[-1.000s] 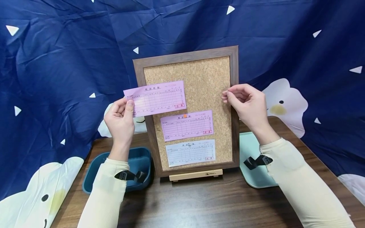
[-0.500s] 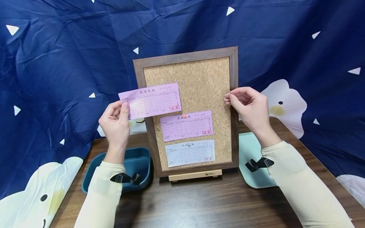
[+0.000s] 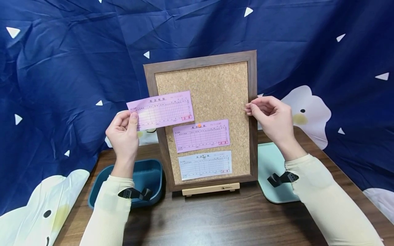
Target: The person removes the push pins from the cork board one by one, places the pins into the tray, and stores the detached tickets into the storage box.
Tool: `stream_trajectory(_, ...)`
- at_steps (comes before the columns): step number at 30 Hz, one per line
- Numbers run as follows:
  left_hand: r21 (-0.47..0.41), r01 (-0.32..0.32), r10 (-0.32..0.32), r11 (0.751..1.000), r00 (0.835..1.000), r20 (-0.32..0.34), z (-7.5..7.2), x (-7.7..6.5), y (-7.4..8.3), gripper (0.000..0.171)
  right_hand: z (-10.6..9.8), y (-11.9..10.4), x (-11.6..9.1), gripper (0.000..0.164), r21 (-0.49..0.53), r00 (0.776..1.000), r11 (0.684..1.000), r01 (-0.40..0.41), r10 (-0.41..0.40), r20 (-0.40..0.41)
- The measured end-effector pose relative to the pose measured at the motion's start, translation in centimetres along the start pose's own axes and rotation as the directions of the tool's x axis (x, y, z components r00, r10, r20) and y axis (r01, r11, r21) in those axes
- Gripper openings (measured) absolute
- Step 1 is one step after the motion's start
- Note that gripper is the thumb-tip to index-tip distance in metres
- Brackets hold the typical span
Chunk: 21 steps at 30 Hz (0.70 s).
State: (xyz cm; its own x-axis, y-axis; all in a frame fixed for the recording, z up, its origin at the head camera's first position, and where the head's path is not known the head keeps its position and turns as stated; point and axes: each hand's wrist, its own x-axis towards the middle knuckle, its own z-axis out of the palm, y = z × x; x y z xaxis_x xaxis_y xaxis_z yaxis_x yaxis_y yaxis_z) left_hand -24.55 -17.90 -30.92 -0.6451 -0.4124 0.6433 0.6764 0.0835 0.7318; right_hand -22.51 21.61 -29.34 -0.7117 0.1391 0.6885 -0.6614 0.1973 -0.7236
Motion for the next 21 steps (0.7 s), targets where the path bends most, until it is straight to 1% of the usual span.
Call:
stream_trajectory(5,0.016,0.005,-0.004,1.000,1.000,-0.001,-0.1,-0.1,-0.1,0.018,-0.4,0.2,-0.2,0.011,-0.031,1.000,0.999,-0.008,0.007,-0.004)
stream_trajectory(8,0.025,0.008,-0.008,1.000,1.000,-0.006,-0.2,-0.1,-0.2,0.018,-0.5,0.3,-0.3,0.010,-0.029,1.000,1.000,-0.009,0.009,-0.006)
stream_trajectory(13,0.002,0.021,-0.021,1.000,1.000,-0.022,-0.3,-0.1,-0.4,0.012,-0.8,0.5,-0.4,0.007,0.000,1.000,1.000,-0.009,0.009,-0.013)
stream_trajectory(16,-0.011,0.030,-0.030,0.999,0.999,-0.031,-0.5,-0.2,-0.5,0.010,-1.0,0.6,-0.5,0.008,-0.014,1.000,1.000,-0.006,0.005,-0.015)
stream_trajectory(21,-0.007,0.048,-0.048,0.999,0.998,-0.037,-0.8,-0.5,-0.7,0.010,-1.3,0.7,-0.7,0.010,-0.028,1.000,1.000,-0.003,0.003,-0.015)
